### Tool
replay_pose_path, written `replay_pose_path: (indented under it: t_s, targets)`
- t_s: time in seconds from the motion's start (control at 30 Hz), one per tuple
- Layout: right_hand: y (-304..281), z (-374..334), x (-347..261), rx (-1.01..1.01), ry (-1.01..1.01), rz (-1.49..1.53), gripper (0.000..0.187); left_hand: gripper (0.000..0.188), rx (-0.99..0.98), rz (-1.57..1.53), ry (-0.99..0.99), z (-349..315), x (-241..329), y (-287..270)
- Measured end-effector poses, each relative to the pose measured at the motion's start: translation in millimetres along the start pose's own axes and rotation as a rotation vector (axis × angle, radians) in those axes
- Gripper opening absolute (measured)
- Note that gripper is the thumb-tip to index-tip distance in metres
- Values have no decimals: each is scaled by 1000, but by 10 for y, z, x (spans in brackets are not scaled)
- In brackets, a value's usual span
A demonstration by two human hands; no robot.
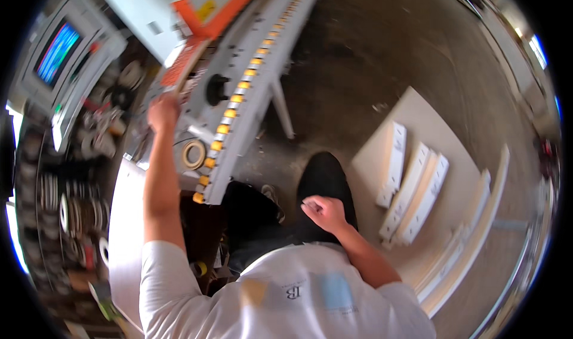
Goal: The person repeatedly picks up white rectangular wooden planks from a stack and feeds them into a machine with a conveyor belt. The person handles the planks one at a time, placing them onto the machine's input area and then retrieving them to place them back onto the stack.
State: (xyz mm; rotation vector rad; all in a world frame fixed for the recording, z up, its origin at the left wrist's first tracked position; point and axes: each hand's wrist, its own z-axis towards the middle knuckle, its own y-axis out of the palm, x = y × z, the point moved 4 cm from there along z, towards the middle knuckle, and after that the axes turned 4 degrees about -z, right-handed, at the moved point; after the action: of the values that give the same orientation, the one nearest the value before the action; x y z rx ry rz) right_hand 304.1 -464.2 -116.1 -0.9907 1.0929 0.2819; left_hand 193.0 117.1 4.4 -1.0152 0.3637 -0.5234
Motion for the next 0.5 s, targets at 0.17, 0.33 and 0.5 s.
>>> replay_pose_path:
  t_s: [0.17, 0.33, 0.5]
  targets:
    - [-66, -87, -16, 30, 36, 105, 23, 25, 203, 13, 191, -195, -71, -163]
    - [-367, -86, 60, 294, -19, 21, 19, 33, 178, -139, 249, -402, -23, -273]
    - [-1095, -39, 767, 658, 213, -392, 33, 35, 161, -149, 347, -638, -109, -349]
